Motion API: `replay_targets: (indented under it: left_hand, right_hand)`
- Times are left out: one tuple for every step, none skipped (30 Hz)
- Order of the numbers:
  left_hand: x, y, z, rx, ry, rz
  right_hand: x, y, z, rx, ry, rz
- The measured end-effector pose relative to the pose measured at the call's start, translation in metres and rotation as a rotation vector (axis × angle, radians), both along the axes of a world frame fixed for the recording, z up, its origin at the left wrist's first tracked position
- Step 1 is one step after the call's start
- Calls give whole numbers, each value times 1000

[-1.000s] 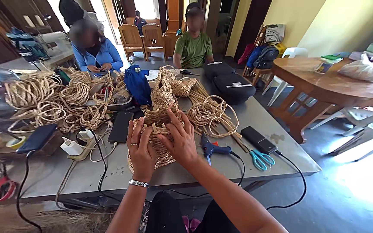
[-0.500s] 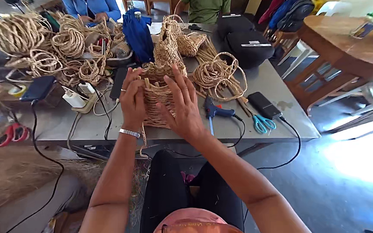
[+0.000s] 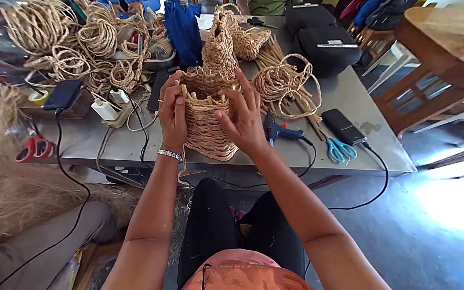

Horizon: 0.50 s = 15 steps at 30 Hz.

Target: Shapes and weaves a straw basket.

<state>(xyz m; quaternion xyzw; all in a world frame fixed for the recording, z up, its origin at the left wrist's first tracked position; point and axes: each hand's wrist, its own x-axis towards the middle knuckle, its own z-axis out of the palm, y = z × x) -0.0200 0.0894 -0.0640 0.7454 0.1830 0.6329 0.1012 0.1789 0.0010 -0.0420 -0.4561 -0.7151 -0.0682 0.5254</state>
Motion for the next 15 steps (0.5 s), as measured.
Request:
replay_targets:
  left_hand:
    - [1,0,0,2,-3,10]
    - [3,-1,-1,7,-5,24]
    - [5,-1,-2,17,-9,45]
    - [7,-1,-3,27,-14,64]
    - [9,-1,-4,35,-19,80]
    - [10,-1,-5,42,-26,87]
    - [12,0,-6,48,-31,93]
    - [13,-1,-7,52,-36,103]
    - [14,-1,-8,55,-40,115]
    - [14,-2,-10,59,-41,129]
    - [14,-1,-11,66,-38,144]
    - [14,0,-12,76,-34,154]
    - [14,0,-12,77,-24,163]
    - [14,-1,-12,73,-15,169]
    - [13,-2,-11,64,-5,173]
  right_hand:
    - [-2,1,-3,13,0,-9]
    - [-4,2,-6,23,11,-12]
    - [-6,2,-8,27,25,-13]
    - [-8,3,-10,28,36,-16]
    - [-9,4,-11,25,41,-24]
    - [-10,4,-12,22,42,-30]
    - [-10,5,-13,19,44,-31]
    - [-11,5,-14,17,50,-28]
    - [-11,5,-15,16,56,-23]
    - [-12,5,-17,21,67,-18]
    - [-14,6,-20,29,81,-13]
    - [-16,7,-21,40,94,-11]
    - [-17,8,-22,44,102,-13]
    - [-16,7,-22,38,99,-13]
    - [-15,5,-21,32,92,-6]
